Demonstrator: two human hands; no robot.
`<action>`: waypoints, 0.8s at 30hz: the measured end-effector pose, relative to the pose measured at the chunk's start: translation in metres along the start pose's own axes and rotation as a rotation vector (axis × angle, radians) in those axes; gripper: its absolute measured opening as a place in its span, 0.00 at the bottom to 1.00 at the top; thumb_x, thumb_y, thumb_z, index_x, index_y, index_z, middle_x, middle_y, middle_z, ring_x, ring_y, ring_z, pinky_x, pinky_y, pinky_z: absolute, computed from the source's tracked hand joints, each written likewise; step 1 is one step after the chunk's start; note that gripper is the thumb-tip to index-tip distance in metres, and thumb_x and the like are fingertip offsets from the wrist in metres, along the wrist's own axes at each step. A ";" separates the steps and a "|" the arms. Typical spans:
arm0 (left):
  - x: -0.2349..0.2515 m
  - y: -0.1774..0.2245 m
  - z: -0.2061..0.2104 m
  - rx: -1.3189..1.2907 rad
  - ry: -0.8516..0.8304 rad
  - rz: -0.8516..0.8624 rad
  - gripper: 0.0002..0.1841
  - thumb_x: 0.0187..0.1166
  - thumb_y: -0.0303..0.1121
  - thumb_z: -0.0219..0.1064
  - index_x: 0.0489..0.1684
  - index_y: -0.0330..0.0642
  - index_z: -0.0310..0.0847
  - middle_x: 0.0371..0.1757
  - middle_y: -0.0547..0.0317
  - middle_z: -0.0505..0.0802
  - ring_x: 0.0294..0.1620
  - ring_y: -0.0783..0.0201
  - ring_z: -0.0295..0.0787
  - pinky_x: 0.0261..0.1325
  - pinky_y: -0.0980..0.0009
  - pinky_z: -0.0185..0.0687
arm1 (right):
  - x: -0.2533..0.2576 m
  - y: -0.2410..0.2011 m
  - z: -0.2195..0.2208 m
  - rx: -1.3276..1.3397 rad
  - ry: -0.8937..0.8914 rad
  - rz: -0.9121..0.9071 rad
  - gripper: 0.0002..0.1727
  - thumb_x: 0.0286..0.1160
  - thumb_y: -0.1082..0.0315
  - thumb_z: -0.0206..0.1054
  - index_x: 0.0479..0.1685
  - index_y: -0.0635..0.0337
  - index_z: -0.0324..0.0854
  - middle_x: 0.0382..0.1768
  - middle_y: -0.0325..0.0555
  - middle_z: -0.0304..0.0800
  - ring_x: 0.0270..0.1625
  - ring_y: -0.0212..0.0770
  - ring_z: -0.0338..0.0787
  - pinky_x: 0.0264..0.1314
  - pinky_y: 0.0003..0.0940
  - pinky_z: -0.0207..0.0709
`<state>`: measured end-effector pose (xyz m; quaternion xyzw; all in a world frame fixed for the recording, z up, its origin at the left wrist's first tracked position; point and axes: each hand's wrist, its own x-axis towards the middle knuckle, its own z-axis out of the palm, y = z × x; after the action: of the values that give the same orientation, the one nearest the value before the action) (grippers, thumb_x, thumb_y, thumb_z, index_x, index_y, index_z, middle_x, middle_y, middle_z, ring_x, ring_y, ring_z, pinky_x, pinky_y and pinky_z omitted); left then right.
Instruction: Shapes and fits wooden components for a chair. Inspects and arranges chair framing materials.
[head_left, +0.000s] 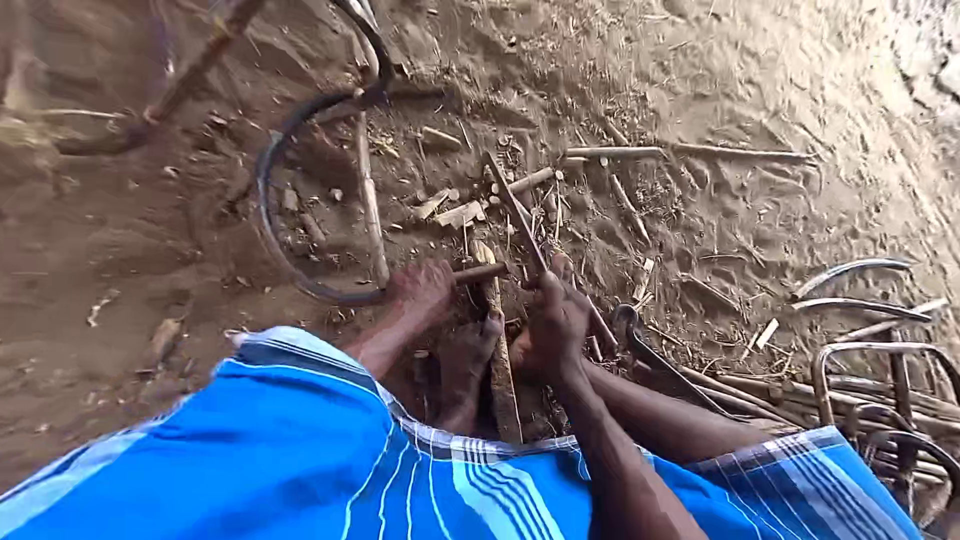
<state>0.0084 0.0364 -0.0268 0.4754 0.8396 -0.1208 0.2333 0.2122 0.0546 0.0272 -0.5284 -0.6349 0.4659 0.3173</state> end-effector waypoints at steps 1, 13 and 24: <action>0.000 0.001 -0.005 -0.017 -0.007 -0.032 0.17 0.84 0.38 0.60 0.51 0.28 0.81 0.52 0.29 0.90 0.55 0.29 0.90 0.49 0.32 0.83 | 0.004 -0.001 0.001 0.007 -0.020 -0.001 0.25 0.92 0.53 0.47 0.40 0.52 0.90 0.19 0.36 0.77 0.19 0.34 0.74 0.23 0.37 0.70; -0.002 -0.002 -0.005 -0.068 -0.008 -0.050 0.15 0.85 0.37 0.59 0.52 0.32 0.84 0.54 0.33 0.91 0.56 0.32 0.90 0.51 0.33 0.83 | -0.044 -0.006 -0.032 0.049 -0.080 -0.002 0.28 0.92 0.46 0.44 0.46 0.54 0.87 0.16 0.37 0.74 0.16 0.35 0.73 0.18 0.36 0.71; -0.003 0.001 -0.011 -0.040 0.015 -0.068 0.18 0.90 0.36 0.52 0.56 0.30 0.82 0.57 0.32 0.90 0.57 0.34 0.90 0.52 0.37 0.85 | -0.059 -0.006 -0.046 0.124 -0.046 0.015 0.29 0.90 0.44 0.45 0.40 0.53 0.87 0.17 0.36 0.76 0.16 0.33 0.73 0.17 0.34 0.72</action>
<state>0.0076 0.0396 -0.0157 0.4428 0.8592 -0.1081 0.2325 0.2653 0.0090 0.0546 -0.5015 -0.6081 0.5187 0.3312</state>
